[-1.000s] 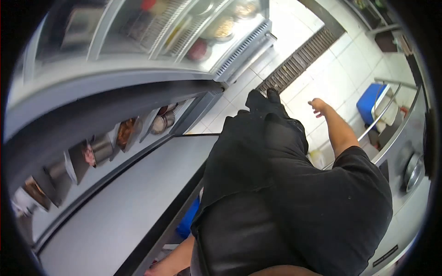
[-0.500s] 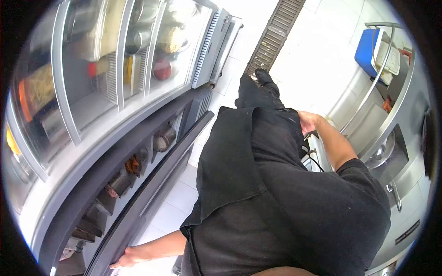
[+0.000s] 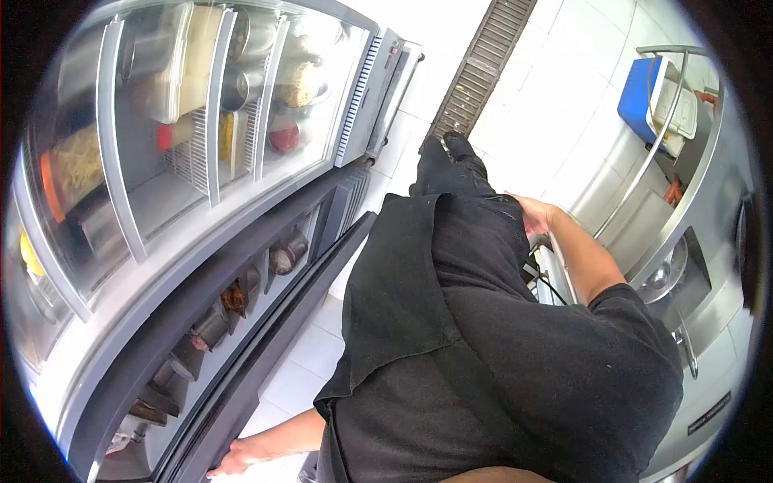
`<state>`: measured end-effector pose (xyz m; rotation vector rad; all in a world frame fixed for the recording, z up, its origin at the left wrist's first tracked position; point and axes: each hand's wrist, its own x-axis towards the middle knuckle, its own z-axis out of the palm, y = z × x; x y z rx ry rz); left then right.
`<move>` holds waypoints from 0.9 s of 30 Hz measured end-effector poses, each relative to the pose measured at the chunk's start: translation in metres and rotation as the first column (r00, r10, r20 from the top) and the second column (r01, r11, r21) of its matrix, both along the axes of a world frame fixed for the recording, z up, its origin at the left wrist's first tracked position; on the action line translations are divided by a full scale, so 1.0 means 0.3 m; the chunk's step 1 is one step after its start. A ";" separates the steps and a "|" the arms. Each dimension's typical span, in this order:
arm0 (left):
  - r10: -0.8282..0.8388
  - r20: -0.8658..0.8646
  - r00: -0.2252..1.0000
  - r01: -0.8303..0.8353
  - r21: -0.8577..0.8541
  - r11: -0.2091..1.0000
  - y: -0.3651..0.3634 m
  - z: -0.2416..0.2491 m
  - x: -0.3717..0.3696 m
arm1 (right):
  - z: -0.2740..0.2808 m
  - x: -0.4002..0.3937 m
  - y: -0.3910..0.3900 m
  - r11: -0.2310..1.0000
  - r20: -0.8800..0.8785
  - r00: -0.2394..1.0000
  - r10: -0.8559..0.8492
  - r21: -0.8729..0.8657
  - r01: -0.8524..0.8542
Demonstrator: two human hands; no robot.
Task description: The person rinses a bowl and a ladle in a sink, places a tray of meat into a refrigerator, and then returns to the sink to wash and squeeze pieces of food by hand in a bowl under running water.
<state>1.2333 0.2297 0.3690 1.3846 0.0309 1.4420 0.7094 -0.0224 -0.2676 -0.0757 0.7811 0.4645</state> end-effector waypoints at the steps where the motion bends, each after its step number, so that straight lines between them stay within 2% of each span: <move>1: 0.004 0.006 1.000 -0.004 -0.002 1.000 0.008 0.003 -0.003 | 0.070 0.003 -0.028 0.998 -0.040 0.998 -0.045 -0.051 0.043; 2: 0.007 0.011 1.000 -0.007 -0.002 1.000 0.016 -0.001 -0.003 | 0.105 0.003 -0.046 0.991 -0.078 0.993 -0.090 -0.105 0.082; 5: 0.024 0.022 0.999 -0.024 0.001 1.000 0.046 -0.002 -0.004 | 0.121 -0.006 -0.046 0.978 -0.040 0.991 -0.125 -0.176 0.116; 8: 0.041 0.021 0.999 -0.041 0.004 0.999 0.065 -0.011 0.002 | 0.153 0.025 -0.030 0.956 -0.115 0.987 -0.114 -0.284 0.077; 14: 0.049 0.028 0.998 -0.049 0.014 0.999 0.081 -0.008 0.015 | 0.208 0.075 -0.052 0.939 -0.135 0.990 -0.049 -0.344 0.000; 17: 0.049 0.026 0.998 -0.050 0.025 0.998 0.076 -0.007 0.026 | 0.192 0.088 -0.011 0.922 -0.166 0.973 -0.163 -0.377 0.090; 20: 0.046 0.030 0.999 -0.047 0.034 0.998 0.068 -0.005 0.035 | 0.202 0.121 0.032 0.856 -0.153 0.916 -0.370 -0.439 0.273; 23: 0.041 0.031 0.999 -0.042 0.040 0.998 0.057 -0.005 0.050 | 0.218 0.139 0.040 0.847 -0.237 0.869 -0.435 -0.434 0.306; 27: 0.032 0.033 0.999 -0.034 0.044 0.998 0.036 -0.008 0.066 | 0.195 0.150 0.065 0.824 -0.255 0.830 -0.496 -0.440 0.357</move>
